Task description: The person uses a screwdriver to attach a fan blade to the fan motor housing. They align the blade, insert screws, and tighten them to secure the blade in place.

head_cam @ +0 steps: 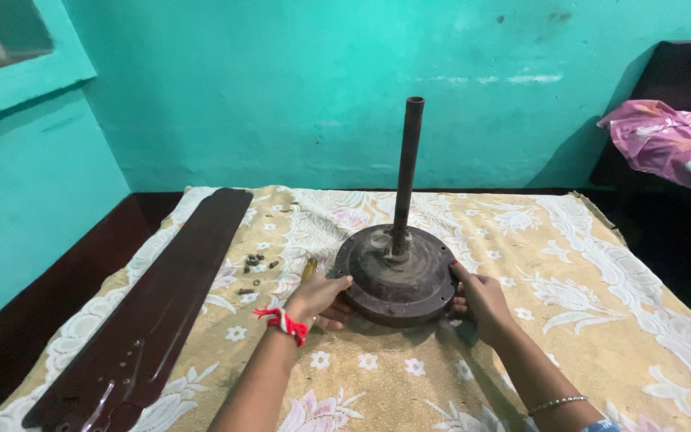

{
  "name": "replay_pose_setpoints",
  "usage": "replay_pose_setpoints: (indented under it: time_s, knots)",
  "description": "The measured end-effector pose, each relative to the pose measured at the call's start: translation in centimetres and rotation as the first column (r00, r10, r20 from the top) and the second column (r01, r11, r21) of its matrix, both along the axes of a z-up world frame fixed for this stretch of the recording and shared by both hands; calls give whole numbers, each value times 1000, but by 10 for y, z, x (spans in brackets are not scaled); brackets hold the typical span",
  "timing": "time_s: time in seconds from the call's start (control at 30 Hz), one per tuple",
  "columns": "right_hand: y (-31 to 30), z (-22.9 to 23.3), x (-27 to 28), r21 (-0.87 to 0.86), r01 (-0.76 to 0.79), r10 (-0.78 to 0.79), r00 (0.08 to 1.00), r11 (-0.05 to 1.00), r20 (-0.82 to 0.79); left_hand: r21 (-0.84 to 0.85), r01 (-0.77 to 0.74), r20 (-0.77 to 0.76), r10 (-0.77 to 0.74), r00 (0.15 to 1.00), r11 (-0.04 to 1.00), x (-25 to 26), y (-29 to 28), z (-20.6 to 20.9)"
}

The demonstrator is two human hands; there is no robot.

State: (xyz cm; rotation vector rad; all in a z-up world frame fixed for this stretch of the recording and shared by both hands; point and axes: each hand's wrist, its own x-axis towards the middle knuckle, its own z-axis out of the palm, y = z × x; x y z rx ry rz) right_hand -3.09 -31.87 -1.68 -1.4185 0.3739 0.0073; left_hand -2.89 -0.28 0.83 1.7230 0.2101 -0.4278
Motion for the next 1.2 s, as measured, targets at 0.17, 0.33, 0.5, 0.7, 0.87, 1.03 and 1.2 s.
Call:
replay_pose_setpoints:
  time_s: [0.17,0.33,0.5,0.7,0.87,1.03,1.2]
  knots:
    - [12,8,-12,38,-16,19,997,999,-69,-225,-144,168,184,968,964,7,8,-19]
    - [9,26,-10,-79,-224,211,967,971,-144,-278,-93,253,166,953,956,28,3,-42]
    - [0,34,4,-160,-279,273,960,947,-58,-353,-58,92,96,991,934,22,10,-24]
    - [2,21,6,12,-83,82,995,997,56,-172,-13,23,17,1000,985,1,3,-5]
    - [5,15,9,-3,-50,50,994,999,-93,-119,-98,92,109,990,988,5,6,-11]
    - [6,34,28,-208,-83,70,995,975,-71,-296,-105,48,124,991,949,5,2,-9]
    - [5,38,25,-147,-61,74,994,987,82,-389,-118,-12,123,992,914,-17,-5,0]
